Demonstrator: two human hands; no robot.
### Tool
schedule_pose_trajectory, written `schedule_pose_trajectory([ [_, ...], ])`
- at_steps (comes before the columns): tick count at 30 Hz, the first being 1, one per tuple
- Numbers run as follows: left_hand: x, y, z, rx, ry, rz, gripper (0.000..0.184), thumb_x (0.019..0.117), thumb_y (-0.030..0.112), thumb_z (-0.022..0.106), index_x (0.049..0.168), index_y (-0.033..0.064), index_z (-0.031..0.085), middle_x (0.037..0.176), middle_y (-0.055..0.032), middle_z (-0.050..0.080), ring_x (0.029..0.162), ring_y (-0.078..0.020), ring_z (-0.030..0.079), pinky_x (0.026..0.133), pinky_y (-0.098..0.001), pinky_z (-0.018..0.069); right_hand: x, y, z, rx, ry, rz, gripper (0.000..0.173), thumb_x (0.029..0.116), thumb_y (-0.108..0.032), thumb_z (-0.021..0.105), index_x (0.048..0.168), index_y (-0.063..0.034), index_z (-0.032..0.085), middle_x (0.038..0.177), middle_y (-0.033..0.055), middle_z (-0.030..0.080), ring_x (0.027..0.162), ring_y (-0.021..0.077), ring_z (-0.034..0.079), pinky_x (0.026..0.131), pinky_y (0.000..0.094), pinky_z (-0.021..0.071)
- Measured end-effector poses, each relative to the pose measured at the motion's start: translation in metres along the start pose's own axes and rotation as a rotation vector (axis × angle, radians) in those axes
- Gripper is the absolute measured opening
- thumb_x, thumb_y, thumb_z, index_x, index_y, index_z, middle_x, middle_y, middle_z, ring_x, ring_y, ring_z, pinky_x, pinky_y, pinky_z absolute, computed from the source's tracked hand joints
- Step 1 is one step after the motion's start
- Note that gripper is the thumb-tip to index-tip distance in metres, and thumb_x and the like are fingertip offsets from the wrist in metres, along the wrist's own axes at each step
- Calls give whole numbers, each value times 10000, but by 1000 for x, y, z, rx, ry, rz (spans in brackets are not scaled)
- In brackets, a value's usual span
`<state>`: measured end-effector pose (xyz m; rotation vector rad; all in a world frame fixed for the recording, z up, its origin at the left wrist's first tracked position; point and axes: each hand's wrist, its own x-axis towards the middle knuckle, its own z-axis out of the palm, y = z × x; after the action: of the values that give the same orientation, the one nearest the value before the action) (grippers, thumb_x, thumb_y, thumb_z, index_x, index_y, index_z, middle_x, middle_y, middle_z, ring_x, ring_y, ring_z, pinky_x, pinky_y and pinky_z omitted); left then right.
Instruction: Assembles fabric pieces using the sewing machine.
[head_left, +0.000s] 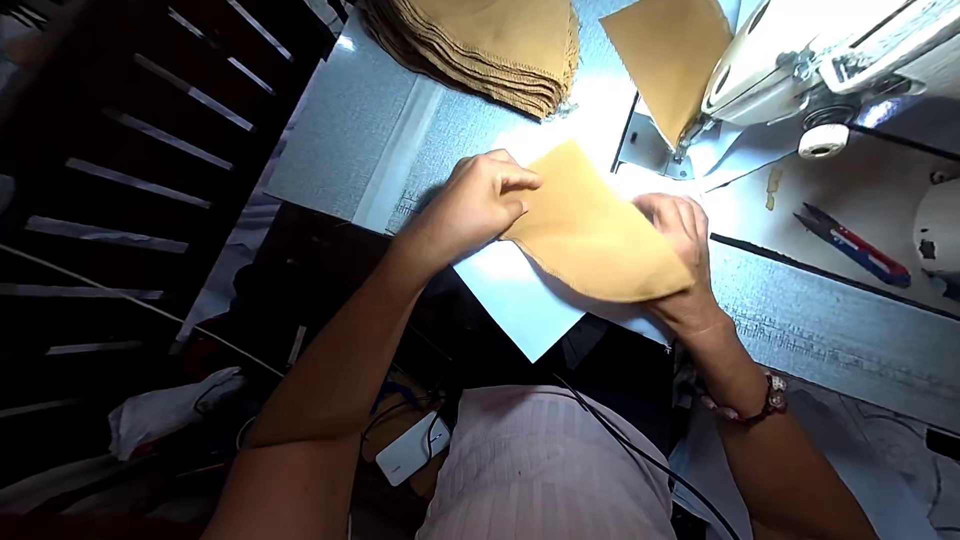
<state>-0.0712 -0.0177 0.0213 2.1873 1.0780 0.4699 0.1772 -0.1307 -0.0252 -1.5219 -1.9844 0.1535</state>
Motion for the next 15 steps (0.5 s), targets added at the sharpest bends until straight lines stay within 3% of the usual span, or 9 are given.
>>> schedule_pose_trajectory([
  [1,-7,-1,3,12,60,-24,283,916,26,674,1190,18,742,1142,-179,683,1070,-261,651,962,-424,508,-1,2,1,26,52,-14,476,874,-284,627,1203,60,636,1224,242,650,1239,407,588,1128,604,334],
  [3,-21,-4,9,9,179,-67,304,912,29,691,1213,7,728,1167,-190,665,1072,-250,648,958,-381,519,-1,5,2,52,149,-66,318,932,-250,584,911,36,723,1074,230,705,1148,402,632,1095,608,349],
  [4,-27,-8,11,-12,225,-80,314,905,30,700,1217,3,724,1175,-192,659,1075,-236,644,957,-356,519,-1,5,1,65,155,-68,307,955,-219,558,811,6,710,1046,206,706,1134,384,634,1095,602,347],
  [5,-32,-11,13,-36,256,-93,327,901,38,708,1226,7,720,1185,-185,655,1086,-213,639,966,-330,516,-2,5,1,75,160,-59,285,949,-179,547,790,-6,708,1064,189,723,1145,369,645,1101,600,350],
  [7,-38,-16,15,-84,291,-106,342,898,62,717,1238,22,717,1192,-159,651,1103,-159,629,980,-269,506,-4,3,1,80,185,-30,213,929,-131,540,910,5,702,1072,165,739,1151,339,665,1118,590,346],
  [9,-41,-18,16,-115,307,-107,344,895,70,724,1235,19,715,1175,-143,649,1095,-118,620,973,-219,494,-3,2,2,79,190,18,290,949,-150,522,1130,5,688,1064,130,742,1084,289,682,1123,585,321],
  [11,-43,-17,17,-120,318,-117,347,890,69,725,1234,24,717,1168,-136,646,1087,-103,613,965,-200,486,-1,1,2,68,185,35,376,970,-165,496,1256,-13,686,1052,115,755,1016,277,680,1100,596,296],
  [13,-43,-17,18,-108,330,-116,351,889,75,723,1237,32,719,1167,-135,646,1089,-103,612,963,-197,482,-1,1,2,54,205,29,353,971,-156,491,1194,-42,739,998,107,752,966,275,667,1078,595,296],
  [15,-43,-19,19,-98,341,-104,344,896,93,719,1235,34,720,1157,-131,650,1082,-101,612,964,-196,480,-4,0,1,41,209,18,300,955,-112,509,1087,-34,767,997,113,747,1012,297,662,1087,602,301],
])
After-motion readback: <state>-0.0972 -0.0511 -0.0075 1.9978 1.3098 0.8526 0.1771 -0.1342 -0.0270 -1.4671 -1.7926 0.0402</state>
